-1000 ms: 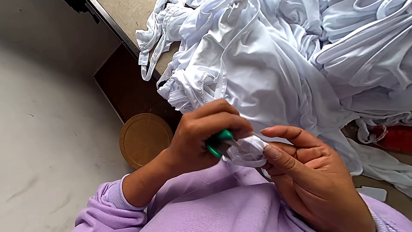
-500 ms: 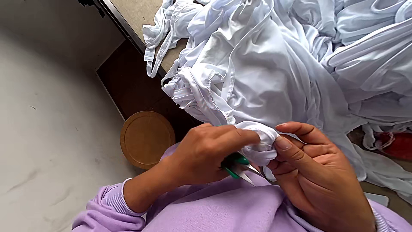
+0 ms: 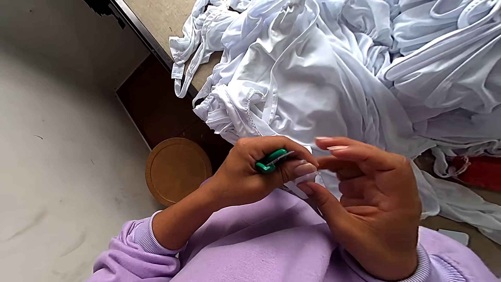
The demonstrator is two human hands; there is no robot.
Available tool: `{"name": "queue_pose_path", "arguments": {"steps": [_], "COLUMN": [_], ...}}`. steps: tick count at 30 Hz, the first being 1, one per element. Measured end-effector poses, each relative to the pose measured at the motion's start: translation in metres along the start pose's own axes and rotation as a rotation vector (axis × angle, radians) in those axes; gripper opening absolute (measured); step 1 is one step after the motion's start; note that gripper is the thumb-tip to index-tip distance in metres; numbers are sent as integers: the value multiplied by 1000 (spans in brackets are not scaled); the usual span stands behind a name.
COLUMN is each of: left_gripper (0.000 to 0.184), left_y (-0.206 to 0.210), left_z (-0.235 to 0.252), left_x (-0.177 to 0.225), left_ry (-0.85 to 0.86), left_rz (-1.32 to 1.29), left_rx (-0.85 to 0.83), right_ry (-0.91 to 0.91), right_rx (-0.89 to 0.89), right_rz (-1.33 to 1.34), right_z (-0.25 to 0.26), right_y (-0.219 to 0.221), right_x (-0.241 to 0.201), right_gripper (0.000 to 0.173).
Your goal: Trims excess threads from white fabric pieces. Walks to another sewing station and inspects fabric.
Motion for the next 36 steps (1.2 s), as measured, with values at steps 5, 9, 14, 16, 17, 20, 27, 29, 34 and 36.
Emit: {"name": "queue_pose_path", "arguments": {"steps": [5,9,14,16,17,20,27,29,34,36], "left_gripper": [6,9,30,56,61,39,4,9,17,15], "left_y": [-17,-6,-8,-1,3,10,6,2,-1,-2], "left_z": [9,4,9,9,8,9,16,20,26,27], "left_x": [-7,-24,5,8,6,-4,-3,-1,5,7], "left_ry": [66,-140,123,173,166,134,153,154,136,145], "left_rz": [-177,-654,68,394,474,506,575,507,377,338], "left_rx": [78,58,-80,-174,-219,-340,-391,-376,-268,-222], "right_ry": [114,130,111,92,79,56,96,107,36,37], "right_rx": [-39,-49,-45,-45,-50,-64,-114,-152,-234,-235], "right_rz": [226,296,290,265,248,220,208,152,-29,-53], "right_z": [-3,-5,-5,-6,-6,-5,-7,-8,-8,-8], "right_y": [4,2,-1,-2,-2,-1,1,3,14,15], "right_x": [10,12,11,9,7,2,7,9,4,4], "right_gripper": [40,35,28,29,30,28,16,13,25,28]}}
Point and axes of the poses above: each hand's wrist, its own z-axis towards the middle knuckle, its own y-axis out of the palm, x = y × z, the point moved 10 cm from there along z, towards the middle knuckle, and after that the axes turned 5 degrees about y, right-handed, at the moved point
